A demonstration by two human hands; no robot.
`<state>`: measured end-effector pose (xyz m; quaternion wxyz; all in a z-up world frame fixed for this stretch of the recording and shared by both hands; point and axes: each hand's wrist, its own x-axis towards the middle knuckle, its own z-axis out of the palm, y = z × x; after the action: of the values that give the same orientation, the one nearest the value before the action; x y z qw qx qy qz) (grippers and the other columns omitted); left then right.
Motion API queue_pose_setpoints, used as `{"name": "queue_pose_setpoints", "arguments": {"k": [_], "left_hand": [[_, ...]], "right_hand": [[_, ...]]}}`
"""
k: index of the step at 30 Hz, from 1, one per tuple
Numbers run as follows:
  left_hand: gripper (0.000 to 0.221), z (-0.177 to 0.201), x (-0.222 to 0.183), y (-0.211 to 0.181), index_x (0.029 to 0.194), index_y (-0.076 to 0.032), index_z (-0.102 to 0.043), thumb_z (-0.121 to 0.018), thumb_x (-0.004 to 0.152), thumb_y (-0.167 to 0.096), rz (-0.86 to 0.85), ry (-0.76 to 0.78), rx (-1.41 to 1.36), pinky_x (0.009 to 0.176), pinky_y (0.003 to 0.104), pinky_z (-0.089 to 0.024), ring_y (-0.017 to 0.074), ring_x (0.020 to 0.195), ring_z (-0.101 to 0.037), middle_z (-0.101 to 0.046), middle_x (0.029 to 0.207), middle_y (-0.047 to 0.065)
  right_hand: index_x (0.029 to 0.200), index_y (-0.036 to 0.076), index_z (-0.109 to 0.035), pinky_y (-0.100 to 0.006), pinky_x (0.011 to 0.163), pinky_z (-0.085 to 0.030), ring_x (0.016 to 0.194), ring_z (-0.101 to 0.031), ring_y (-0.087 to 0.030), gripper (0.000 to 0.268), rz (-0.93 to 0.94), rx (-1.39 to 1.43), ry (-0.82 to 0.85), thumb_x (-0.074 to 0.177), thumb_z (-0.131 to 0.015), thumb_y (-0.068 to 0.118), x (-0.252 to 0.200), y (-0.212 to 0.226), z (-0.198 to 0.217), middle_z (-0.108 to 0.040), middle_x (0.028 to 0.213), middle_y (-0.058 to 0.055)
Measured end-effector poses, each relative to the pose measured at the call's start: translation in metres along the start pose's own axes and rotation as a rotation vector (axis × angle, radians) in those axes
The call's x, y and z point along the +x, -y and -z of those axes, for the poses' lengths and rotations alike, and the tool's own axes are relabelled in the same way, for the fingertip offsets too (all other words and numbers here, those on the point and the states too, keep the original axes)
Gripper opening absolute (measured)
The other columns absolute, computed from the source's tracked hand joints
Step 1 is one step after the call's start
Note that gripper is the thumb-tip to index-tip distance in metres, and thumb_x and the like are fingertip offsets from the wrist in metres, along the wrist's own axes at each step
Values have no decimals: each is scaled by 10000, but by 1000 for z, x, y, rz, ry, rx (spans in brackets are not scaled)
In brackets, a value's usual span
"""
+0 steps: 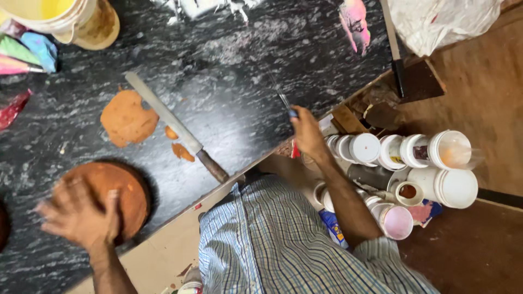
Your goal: The person prepares round cake layers by trimming the edges and top with a long knife, then applying white frosting to the top of one layer with a spatula and placing another layer on top.
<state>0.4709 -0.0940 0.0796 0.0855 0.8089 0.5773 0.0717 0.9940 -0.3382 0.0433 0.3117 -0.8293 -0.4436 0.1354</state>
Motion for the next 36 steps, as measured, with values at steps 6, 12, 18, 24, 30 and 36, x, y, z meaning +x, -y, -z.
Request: {"name": "queue_pose_setpoints", "arguments": {"k": [6, 12, 18, 24, 30, 36], "left_hand": [[1146, -36, 1, 37, 1656, 49, -181, -542, 1054, -857, 626, -203, -115, 1043, 704, -369, 537, 1344, -393, -345, 1518, 338], [1016, -52, 8, 20, 1681, -19, -240, -436, 1088, -821, 836, -111, 82, 1008, 682, -399, 502, 1314, -438, -413, 1482, 315], [1030, -24, 8, -39, 1664, -26, -237, -448, 1017, -798, 724, -117, 43, 1078, 768, -193, 558, 1430, -215, -252, 1614, 320], [877, -15, 13, -68, 1696, -141, -279, -361, 1040, -717, 517, -33, 5, 1206, 798, 5, 461, 1616, -7, -93, 1777, 152], [866, -16, 15, -66, 1669, -124, -301, -365, 1035, -710, 488, -61, 16, 1163, 806, 13, 478, 1581, -12, -122, 1755, 179], [851, -17, 13, -64, 1657, -131, -333, -367, 1035, -712, 470, -100, -11, 1152, 814, 9, 484, 1579, -30, -151, 1746, 178]], "right_hand": [[1379, 2, -534, -306, 674, -500, 774, -563, -142, 339, -119, 175, -180, 1095, -589, 177, -14, -28, 87, -601, 975, -77], [1316, 28, -552, -283, 457, -402, 522, -506, -116, 295, -495, 435, -128, 1055, -513, 161, 8, -44, 103, -633, 782, -26], [1143, 37, -634, -291, 653, -489, 775, -675, -132, 121, -207, -33, -92, 1182, -594, 145, 74, -75, 78, -744, 899, -89], [1441, 69, -501, -375, 634, -559, 780, -716, -178, 450, -186, 208, -163, 992, -474, 53, 168, -42, 62, -759, 978, -102], [1505, 123, -568, -294, 625, -597, 722, -761, -135, 404, -63, 220, -135, 1108, -491, 111, 263, -9, -16, -743, 1005, -78], [1515, 133, -515, -223, 407, -380, 501, -495, -53, 412, -351, 884, -144, 1116, -418, 172, 270, 34, -30, -606, 720, 0]]}}
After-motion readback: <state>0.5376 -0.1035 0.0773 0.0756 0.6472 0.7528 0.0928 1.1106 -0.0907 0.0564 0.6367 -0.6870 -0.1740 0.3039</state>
